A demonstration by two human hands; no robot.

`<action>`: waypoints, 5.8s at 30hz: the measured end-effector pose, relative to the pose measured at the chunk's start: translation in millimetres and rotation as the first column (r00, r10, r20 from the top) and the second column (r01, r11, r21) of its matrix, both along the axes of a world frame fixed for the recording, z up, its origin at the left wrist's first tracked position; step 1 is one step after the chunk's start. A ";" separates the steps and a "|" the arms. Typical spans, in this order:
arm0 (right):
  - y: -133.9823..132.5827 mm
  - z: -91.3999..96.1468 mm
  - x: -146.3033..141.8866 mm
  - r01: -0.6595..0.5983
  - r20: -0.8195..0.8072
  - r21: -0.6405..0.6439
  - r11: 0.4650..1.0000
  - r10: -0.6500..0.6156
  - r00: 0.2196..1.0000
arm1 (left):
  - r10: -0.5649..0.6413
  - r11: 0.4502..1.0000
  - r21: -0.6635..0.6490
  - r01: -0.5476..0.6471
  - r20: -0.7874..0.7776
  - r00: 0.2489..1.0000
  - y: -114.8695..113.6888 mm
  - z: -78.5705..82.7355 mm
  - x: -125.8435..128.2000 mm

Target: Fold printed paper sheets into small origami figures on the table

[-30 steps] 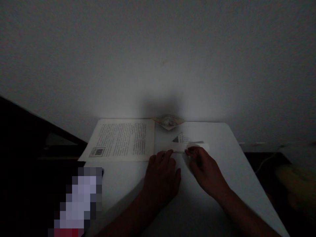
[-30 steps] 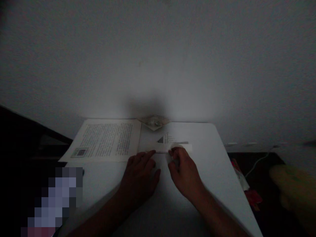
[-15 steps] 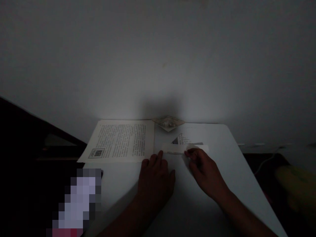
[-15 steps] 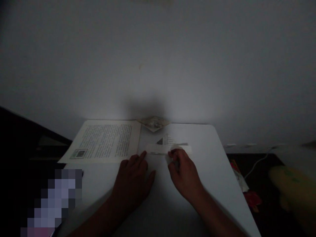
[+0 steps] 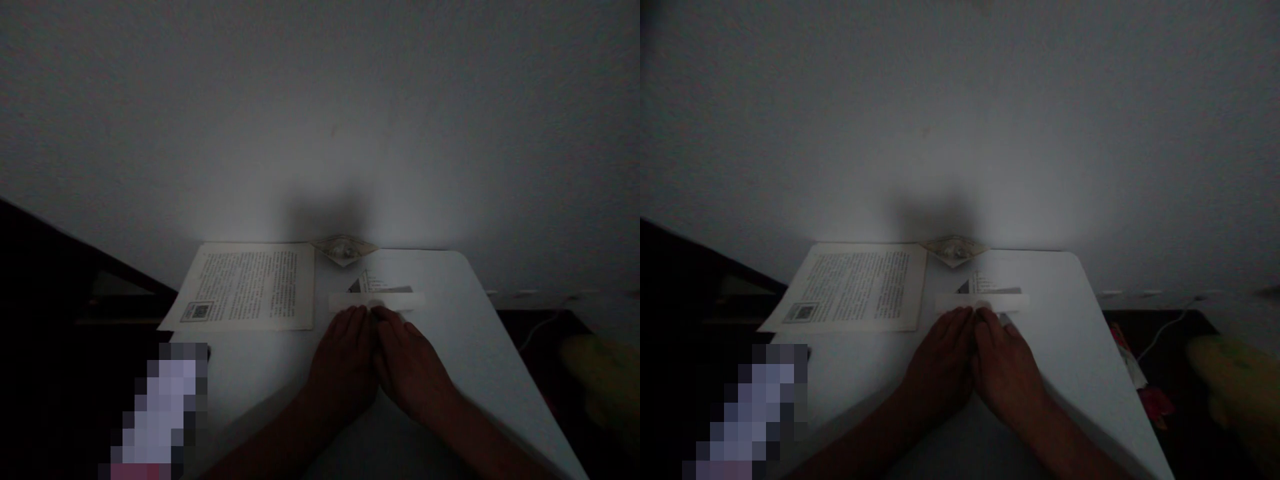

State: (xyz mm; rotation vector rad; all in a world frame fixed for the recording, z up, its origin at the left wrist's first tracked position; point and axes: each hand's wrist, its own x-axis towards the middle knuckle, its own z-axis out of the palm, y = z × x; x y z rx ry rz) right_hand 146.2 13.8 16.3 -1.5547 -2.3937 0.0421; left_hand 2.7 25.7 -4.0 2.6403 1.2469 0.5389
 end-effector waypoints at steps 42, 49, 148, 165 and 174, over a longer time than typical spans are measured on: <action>46.6 5.8 60.7 0.355 -0.352 -0.174 0.919 -0.395 0.849 | 0.090 0.996 -0.010 -0.089 0.108 0.990 5.4 9.9 -7.9; 39.8 -5.9 56.2 0.263 -0.388 -0.082 0.961 -0.274 0.880 | 0.040 0.999 -0.030 -0.035 0.167 0.985 5.3 10.2 -5.7; 20.2 -1.1 35.6 -0.177 -0.183 -0.023 0.984 0.170 0.968 | 0.027 0.992 -0.128 0.006 0.257 0.966 24.2 7.4 -33.6; 20.3 -0.8 20.4 -0.138 -0.224 -0.048 0.989 0.124 0.967 | 0.185 0.975 -0.152 -0.165 0.129 0.974 26.0 12.1 -16.9; 18.6 -0.9 19.9 -0.160 -0.223 -0.042 0.986 0.147 0.964 | 0.305 0.944 -0.180 -0.276 0.158 0.939 22.3 8.6 -9.0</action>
